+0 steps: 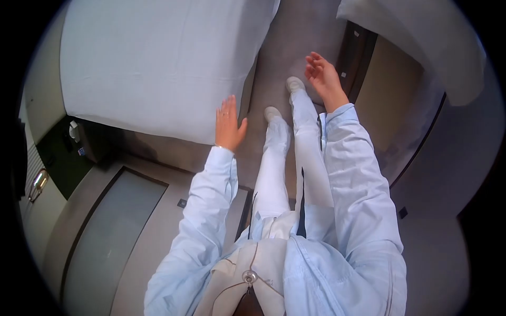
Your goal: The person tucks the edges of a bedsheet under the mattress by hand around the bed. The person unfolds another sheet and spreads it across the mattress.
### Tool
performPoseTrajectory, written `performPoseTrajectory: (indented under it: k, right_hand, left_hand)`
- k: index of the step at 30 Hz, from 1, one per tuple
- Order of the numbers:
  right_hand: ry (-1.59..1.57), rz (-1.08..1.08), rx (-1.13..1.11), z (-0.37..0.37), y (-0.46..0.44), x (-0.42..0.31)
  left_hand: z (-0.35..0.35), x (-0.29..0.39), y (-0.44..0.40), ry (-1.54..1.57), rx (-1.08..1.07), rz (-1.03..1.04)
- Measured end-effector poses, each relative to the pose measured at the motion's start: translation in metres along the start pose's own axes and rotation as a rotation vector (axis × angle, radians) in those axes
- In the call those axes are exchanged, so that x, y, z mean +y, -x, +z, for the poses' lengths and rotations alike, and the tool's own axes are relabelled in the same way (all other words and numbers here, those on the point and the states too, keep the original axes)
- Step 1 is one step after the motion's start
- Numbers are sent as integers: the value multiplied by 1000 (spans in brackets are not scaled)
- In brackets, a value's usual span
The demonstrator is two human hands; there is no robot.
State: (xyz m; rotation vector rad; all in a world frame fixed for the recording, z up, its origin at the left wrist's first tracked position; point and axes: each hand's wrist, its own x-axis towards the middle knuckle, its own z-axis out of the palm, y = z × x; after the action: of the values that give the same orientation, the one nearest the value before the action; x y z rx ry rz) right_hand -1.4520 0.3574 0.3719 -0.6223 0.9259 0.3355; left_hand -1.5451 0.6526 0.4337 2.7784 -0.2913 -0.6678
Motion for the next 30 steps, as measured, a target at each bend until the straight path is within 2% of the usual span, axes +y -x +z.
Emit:
performPoseTrajectory:
  k: [2,4,6,9,10,12,13,14,17,19,23,25,26,28,30]
  right_hand:
    - [37,-17,10,-10,13,18]
    - [77,-24,26,-29,15,45]
    - [348,-36,-9,-59,17,89]
    - [632,255,-89,-93,4,144]
    - [645,255,-93,-100,-19,156]
    - [880,261,-274,-118,-71,179]
    - [866,228,-304,-121,-96,190]
    - [834,209,-309,-88,-128,170]
    - [601,43,-367,-59,-208,190]
    - [295,45,-382,-27,-236,196]
    - [258,7,-470,-9,-286,203]
    - [95,103,-597,-8,-312,202]
    - [111,94,-618,-10,-319,200]
    - [327,-177,-605,-16,-321,191]
    - [284,-204,-694,-12,-315,188]
  left_hand:
    - [8,-3,-8,-11,51,41]
    - [39,-15,-12,71,-15,80]
    - [72,-20,-5,86,-129,244]
    - [128,-27,-4,219,-38,258]
    - [143,-30,-12,226,-29,250]
    - [176,-35,-26,345,119,277]
    - [202,-39,-30,392,171,283]
    - [193,-38,-59,412,167,257]
    - [252,-45,-84,493,351,364]
    - [280,-54,-105,526,411,424]
    - [314,-72,-141,548,512,585]
    - [330,-85,-158,494,575,629]
    - [336,-92,-164,528,613,601]
    - [363,-97,-176,563,685,581]
    - [361,-98,-181,578,776,495]
